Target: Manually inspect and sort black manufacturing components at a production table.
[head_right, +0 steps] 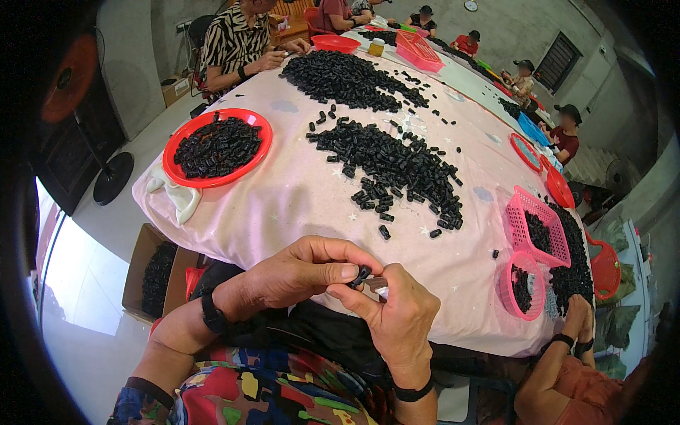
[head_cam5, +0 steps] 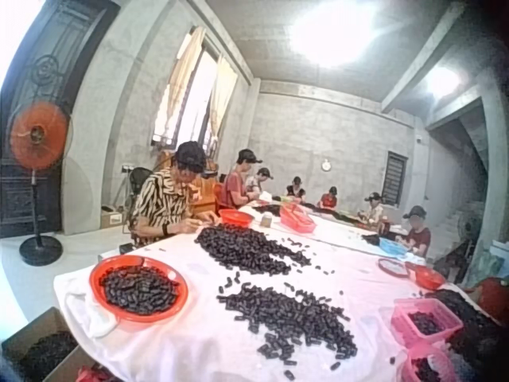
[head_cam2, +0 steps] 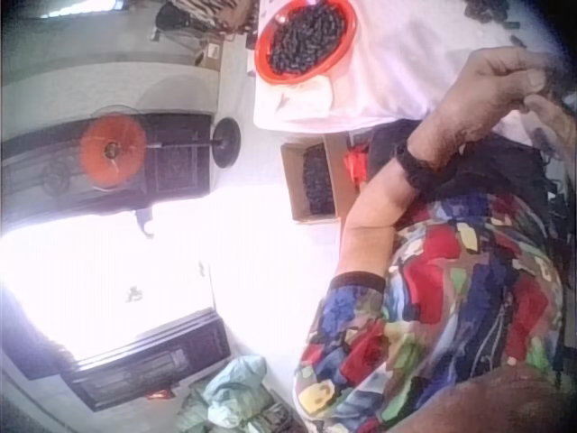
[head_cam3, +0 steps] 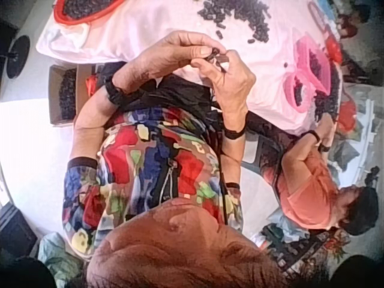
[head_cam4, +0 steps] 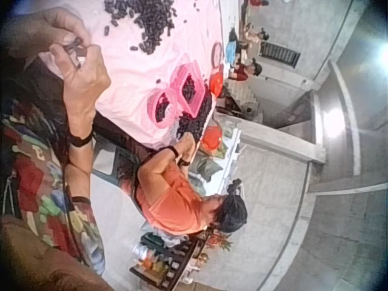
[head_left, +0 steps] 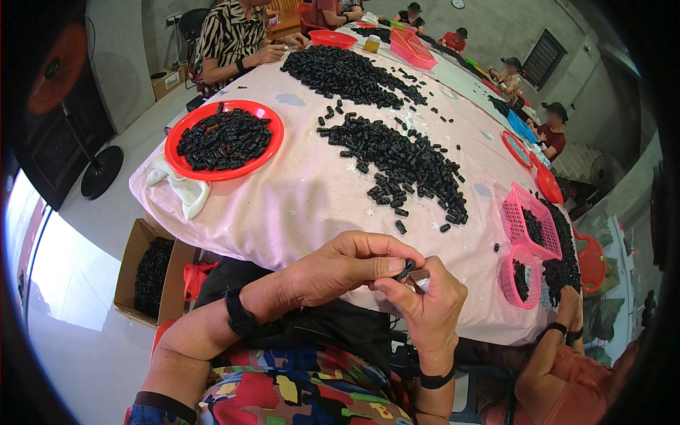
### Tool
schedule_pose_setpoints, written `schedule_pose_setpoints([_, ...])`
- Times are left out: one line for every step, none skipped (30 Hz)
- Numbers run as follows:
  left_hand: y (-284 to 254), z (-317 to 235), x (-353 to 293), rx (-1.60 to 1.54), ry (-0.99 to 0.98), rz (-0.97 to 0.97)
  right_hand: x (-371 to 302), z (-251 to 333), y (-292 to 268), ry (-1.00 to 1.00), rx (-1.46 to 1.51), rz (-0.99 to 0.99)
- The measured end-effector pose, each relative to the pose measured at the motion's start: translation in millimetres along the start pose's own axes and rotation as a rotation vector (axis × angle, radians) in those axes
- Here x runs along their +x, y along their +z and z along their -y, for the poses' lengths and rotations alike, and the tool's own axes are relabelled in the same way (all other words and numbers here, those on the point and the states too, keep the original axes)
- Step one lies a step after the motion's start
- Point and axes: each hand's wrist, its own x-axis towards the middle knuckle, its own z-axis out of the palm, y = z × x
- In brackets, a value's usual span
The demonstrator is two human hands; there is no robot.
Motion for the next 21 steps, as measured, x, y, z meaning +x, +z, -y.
schedule_pose_setpoints([-0.4, 0.5, 0.0, 0.0, 0.0, -0.002, 0.1, -0.3, 0.4, 0.0, 0.002, 0.001])
schedule_pose_setpoints([-0.9, 1.2, 0.1, 0.001, 0.002, -0.006, 0.2, -0.6, 0.9, -0.003, 0.005, 0.001])
schedule_pose_setpoints([-1.1, 1.5, 0.2, 0.0, 0.005, -0.007, 0.3, -0.6, 1.0, -0.006, 0.006, 0.001])
schedule_pose_setpoints([-1.2, 1.5, 0.3, 0.0, 0.004, -0.007, 0.3, -0.5, 1.0, -0.006, 0.005, 0.001])
schedule_pose_setpoints([-1.2, 1.2, 0.3, 0.0, 0.005, -0.004, 0.3, -0.3, 1.0, -0.004, 0.006, 0.002])
schedule_pose_setpoints([-1.0, 0.9, 0.4, 0.0, 0.005, -0.001, 0.3, -0.1, 0.7, -0.002, 0.007, 0.002])
schedule_pose_setpoints([-0.7, 0.5, 0.4, -0.001, 0.005, -0.001, 0.2, 0.0, 0.1, -0.001, 0.006, 0.002])
schedule_pose_setpoints([-0.2, 0.0, 0.3, -0.001, 0.003, 0.002, -0.1, 0.1, -0.6, 0.0, -0.006, 0.009])
schedule_pose_setpoints([0.1, -0.4, 0.0, -0.001, 0.002, 0.005, -0.1, 0.3, -0.9, 0.002, -0.017, 0.016])
schedule_pose_setpoints([-0.2, 0.0, 0.2, 0.0, 0.003, 0.005, 0.0, 0.4, -1.0, 0.001, -0.017, 0.016])
schedule_pose_setpoints([-0.9, 1.0, 0.7, 0.002, 0.01, 0.008, 0.2, 0.4, -1.0, 0.006, -0.01, 0.02])
schedule_pose_setpoints([-1.8, 2.0, 1.2, 0.005, 0.018, 0.01, 0.4, 0.4, -0.9, 0.011, -0.004, 0.023])
schedule_pose_setpoints([-3.0, 3.3, 1.6, 0.006, 0.018, 0.01, 0.4, -0.2, -0.4, 0.011, -0.004, 0.023])
schedule_pose_setpoints([-4.3, 4.6, 2.0, 0.009, 0.025, 0.01, 0.2, -1.3, 0.4, 0.008, 0.001, 0.022])
schedule_pose_setpoints([-4.9, 5.3, 2.2, 0.012, 0.031, 0.01, 0.1, -1.9, 0.8, 0.005, 0.005, 0.021])
schedule_pose_setpoints([-4.1, 4.7, 2.1, 0.012, 0.03, 0.01, 0.2, -1.8, 0.4, 0.005, 0.005, 0.021])
schedule_pose_setpoints([-2.6, 3.5, 1.6, 0.03, 0.033, 0.001, 0.5, -1.6, -0.2, 0.005, 0.006, 0.029])
schedule_pose_setpoints([-1.9, 2.9, 1.4, 0.048, 0.036, -0.007, 0.6, -1.5, -0.4, 0.005, 0.007, 0.036])
schedule_pose_setpoints([-2.3, 3.6, 1.7, 0.049, 0.036, -0.007, 0.7, -1.8, -0.2, 0.005, 0.008, 0.036])
schedule_pose_setpoints([-3.2, 4.7, 2.2, 0.053, 0.039, -0.008, 0.7, -2.4, 0.4, 0.0, 0.006, 0.038])
schedule_pose_setpoints([-3.7, 5.2, 2.6, 0.056, 0.042, -0.009, 0.7, -2.7, 0.5, -0.006, 0.003, 0.039])
